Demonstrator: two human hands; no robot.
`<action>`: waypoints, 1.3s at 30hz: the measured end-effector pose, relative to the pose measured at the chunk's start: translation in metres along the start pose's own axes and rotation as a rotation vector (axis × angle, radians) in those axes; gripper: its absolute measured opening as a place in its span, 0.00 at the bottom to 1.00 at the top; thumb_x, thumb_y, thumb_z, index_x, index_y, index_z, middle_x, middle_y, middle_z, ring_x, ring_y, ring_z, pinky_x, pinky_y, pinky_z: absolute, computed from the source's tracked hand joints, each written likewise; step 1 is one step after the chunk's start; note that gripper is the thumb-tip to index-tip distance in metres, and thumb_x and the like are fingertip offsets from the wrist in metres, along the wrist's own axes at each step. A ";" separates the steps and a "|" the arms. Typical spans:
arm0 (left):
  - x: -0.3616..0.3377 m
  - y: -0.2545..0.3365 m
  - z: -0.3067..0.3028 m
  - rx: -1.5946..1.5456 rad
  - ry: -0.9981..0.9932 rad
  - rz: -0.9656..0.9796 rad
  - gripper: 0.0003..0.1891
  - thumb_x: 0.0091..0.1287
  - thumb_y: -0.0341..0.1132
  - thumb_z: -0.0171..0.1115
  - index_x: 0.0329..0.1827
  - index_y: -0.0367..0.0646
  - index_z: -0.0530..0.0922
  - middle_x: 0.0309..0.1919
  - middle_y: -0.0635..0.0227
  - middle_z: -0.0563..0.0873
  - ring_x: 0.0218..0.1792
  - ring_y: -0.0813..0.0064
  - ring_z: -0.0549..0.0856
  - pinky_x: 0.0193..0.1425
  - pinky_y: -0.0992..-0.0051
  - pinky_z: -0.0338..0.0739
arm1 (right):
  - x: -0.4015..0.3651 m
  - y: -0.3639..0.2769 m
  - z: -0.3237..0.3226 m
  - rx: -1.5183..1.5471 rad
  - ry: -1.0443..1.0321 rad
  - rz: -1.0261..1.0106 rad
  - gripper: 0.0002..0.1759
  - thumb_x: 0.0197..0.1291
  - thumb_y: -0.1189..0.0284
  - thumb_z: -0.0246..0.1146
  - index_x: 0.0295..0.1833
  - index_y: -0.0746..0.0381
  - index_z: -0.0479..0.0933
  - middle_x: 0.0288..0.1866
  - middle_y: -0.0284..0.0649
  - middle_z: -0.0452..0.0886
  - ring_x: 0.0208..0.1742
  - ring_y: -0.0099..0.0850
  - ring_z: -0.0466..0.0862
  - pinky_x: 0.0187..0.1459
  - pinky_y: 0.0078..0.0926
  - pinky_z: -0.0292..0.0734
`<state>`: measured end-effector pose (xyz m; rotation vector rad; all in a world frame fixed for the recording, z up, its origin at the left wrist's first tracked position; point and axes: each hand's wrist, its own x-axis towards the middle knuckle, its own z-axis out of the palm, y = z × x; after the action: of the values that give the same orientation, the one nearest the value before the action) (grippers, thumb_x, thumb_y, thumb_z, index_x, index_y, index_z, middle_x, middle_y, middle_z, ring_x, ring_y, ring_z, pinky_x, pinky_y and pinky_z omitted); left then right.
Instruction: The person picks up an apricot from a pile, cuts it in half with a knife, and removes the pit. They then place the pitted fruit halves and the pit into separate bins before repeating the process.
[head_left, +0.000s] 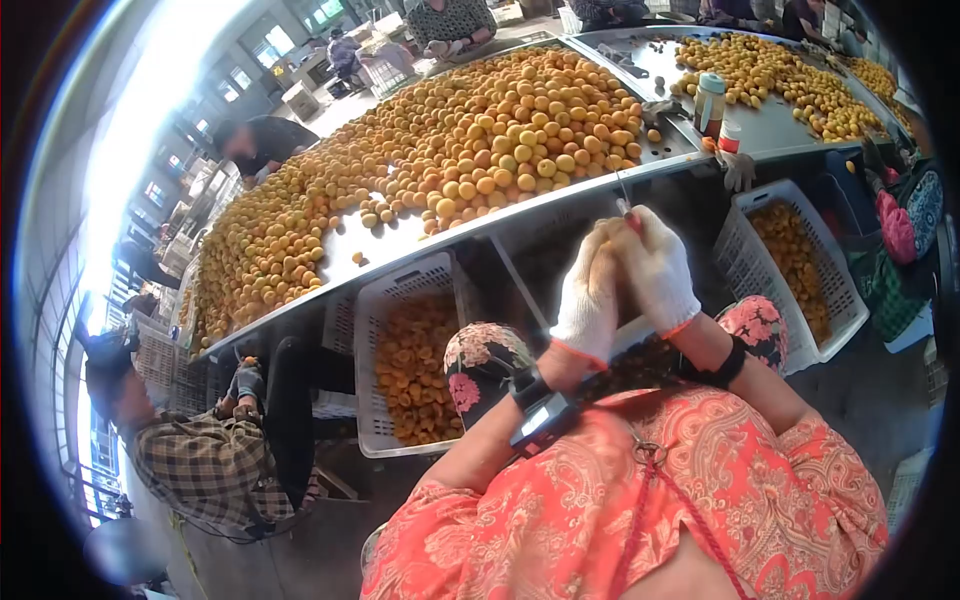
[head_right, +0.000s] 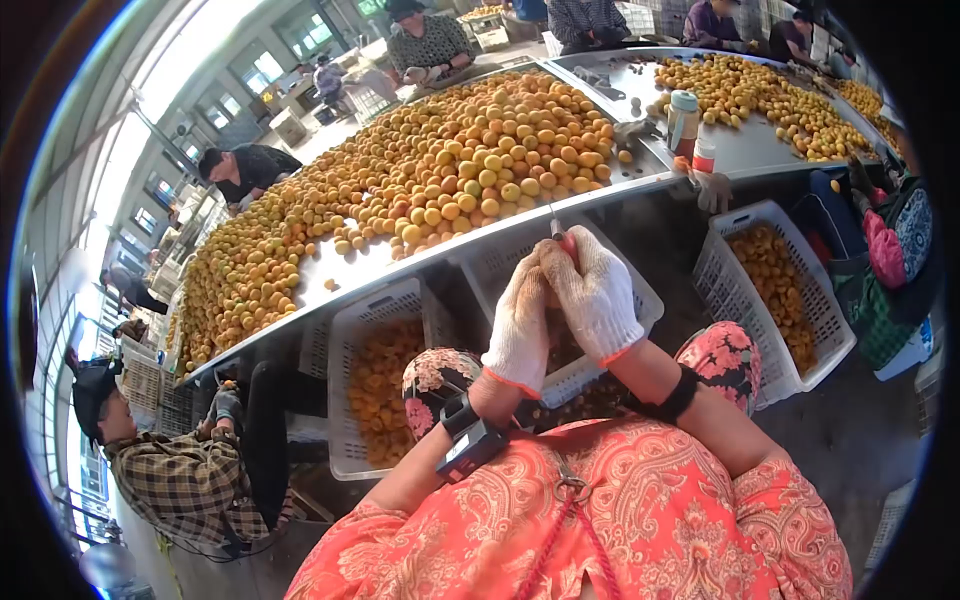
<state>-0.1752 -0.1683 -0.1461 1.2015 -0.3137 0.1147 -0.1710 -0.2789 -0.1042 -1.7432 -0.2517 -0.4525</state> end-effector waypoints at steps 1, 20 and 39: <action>0.001 0.003 0.003 -0.121 0.002 -0.113 0.21 0.80 0.44 0.51 0.69 0.43 0.73 0.50 0.73 0.84 0.48 0.79 0.83 0.52 0.78 0.79 | 0.002 0.000 0.001 0.026 0.018 -0.022 0.11 0.70 0.67 0.62 0.38 0.64 0.75 0.26 0.45 0.76 0.27 0.32 0.77 0.32 0.33 0.72; 0.004 0.034 0.008 -0.543 0.311 -0.805 0.24 0.70 0.63 0.52 0.55 0.55 0.78 0.50 0.70 0.85 0.49 0.63 0.86 0.58 0.60 0.81 | 0.013 0.005 -0.005 -0.022 -0.126 -0.422 0.09 0.55 0.73 0.68 0.39 0.62 0.77 0.32 0.47 0.80 0.32 0.49 0.83 0.35 0.36 0.79; 0.000 0.039 -0.011 -0.698 0.086 -0.727 0.21 0.70 0.53 0.59 0.55 0.46 0.75 0.34 0.64 0.77 0.28 0.71 0.75 0.28 0.76 0.69 | 0.033 -0.018 -0.012 0.972 -0.124 0.084 0.16 0.64 0.61 0.72 0.35 0.60 0.77 0.23 0.29 0.76 0.20 0.18 0.75 0.22 0.19 0.74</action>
<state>-0.1830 -0.1441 -0.1145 0.5534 0.1702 -0.5377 -0.1504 -0.2891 -0.0713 -0.8207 -0.4018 -0.1084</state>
